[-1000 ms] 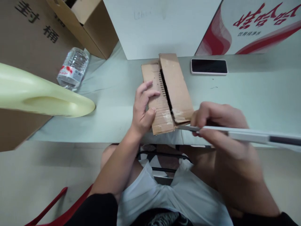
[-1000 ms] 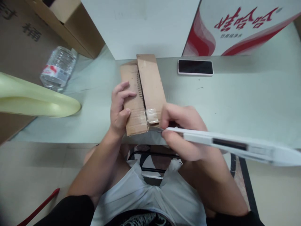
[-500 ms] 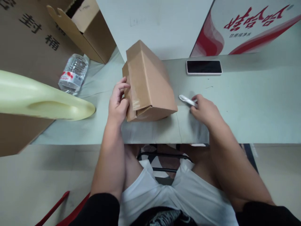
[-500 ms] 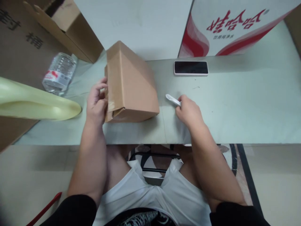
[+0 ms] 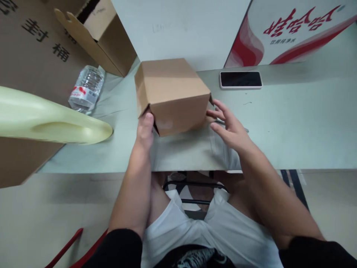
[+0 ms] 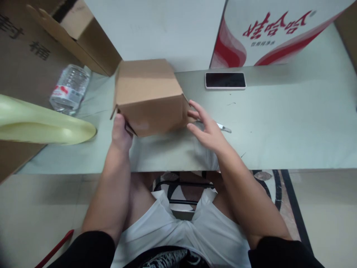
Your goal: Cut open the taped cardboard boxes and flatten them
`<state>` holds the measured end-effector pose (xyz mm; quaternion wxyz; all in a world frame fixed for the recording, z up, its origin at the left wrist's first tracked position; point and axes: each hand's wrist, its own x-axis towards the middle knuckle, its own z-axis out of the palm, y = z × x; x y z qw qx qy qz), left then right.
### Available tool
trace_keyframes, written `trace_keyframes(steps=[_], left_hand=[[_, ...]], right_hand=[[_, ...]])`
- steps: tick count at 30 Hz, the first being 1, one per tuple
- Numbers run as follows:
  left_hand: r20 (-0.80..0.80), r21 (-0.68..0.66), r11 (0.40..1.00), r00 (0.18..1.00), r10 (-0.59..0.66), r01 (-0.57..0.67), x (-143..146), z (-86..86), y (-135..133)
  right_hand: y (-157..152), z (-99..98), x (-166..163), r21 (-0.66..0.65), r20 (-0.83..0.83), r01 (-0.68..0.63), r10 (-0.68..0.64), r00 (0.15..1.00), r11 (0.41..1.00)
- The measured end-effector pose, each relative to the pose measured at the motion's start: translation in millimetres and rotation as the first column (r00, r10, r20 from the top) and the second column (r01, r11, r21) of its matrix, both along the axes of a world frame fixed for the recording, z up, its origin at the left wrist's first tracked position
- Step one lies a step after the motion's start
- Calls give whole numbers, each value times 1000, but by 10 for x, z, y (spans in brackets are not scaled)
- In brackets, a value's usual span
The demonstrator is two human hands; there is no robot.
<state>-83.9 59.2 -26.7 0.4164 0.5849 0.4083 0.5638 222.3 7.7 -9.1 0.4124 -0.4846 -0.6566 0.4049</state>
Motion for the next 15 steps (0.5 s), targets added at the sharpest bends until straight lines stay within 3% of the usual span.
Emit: trace_keyframes(steps=[5, 10, 15], left_hand=[[-122, -10, 996, 988, -94, 93, 9, 29, -87], [-88, 1, 982, 979, -186, 187, 45, 138, -145], [-180, -32, 999, 983, 27, -33, 118, 215, -80]], right_hand=[[-12, 20, -62, 74, -75, -98, 103, 992, 992], [-13, 2, -94, 44, -125, 30, -25, 992, 999], [43, -93, 8, 102, -148, 305, -289, 946, 947]])
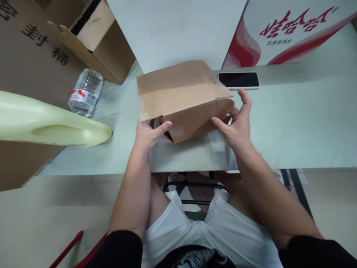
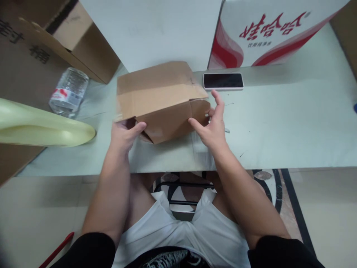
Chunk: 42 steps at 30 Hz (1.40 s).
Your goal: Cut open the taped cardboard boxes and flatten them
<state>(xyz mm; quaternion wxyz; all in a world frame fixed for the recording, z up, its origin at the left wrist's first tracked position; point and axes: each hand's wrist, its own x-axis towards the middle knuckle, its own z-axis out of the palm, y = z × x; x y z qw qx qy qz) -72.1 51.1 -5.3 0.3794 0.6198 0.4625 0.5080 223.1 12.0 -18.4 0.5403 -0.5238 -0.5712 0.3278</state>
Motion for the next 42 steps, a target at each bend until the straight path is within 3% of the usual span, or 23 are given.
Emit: trace_keyframes(steps=[2, 5, 11, 14, 20, 25, 34, 38, 42], left_hand=[[-36, 12, 997, 996, 77, -77, 28, 12, 37], [-78, 60, 989, 987, 143, -139, 44, 28, 53], [-264, 38, 969, 933, 246, -245, -17, 94, -20], [-248, 13, 985, 954, 169, -172, -43, 115, -49], [36, 94, 991, 994, -103, 99, -89, 16, -19], [15, 69, 966, 968, -252, 251, -122, -75, 20], [-164, 113, 985, 980, -114, 133, -60, 74, -10], [-352, 100, 985, 931, -100, 144, -76, 154, -62], [-440, 34, 998, 897, -37, 58, -103, 154, -119]], right_hand=[[20, -10, 37, 7, -14, 57, -57, 998, 998], [20, 12, 52, -53, -6, 43, -43, 999, 998], [-22, 96, -5, -56, -7, -178, 178, 984, 982], [-6, 133, 4, -29, 8, -192, 192, 981, 981], [67, 124, 90, -36, -25, 10, -11, 1000, 999], [86, 86, 102, -35, -43, 52, -54, 998, 998], [39, 145, 39, 8, -48, 123, -123, 991, 992], [11, 161, 45, 70, 14, 165, -167, 986, 984], [-9, 171, 60, 86, 22, 171, -174, 985, 981]])
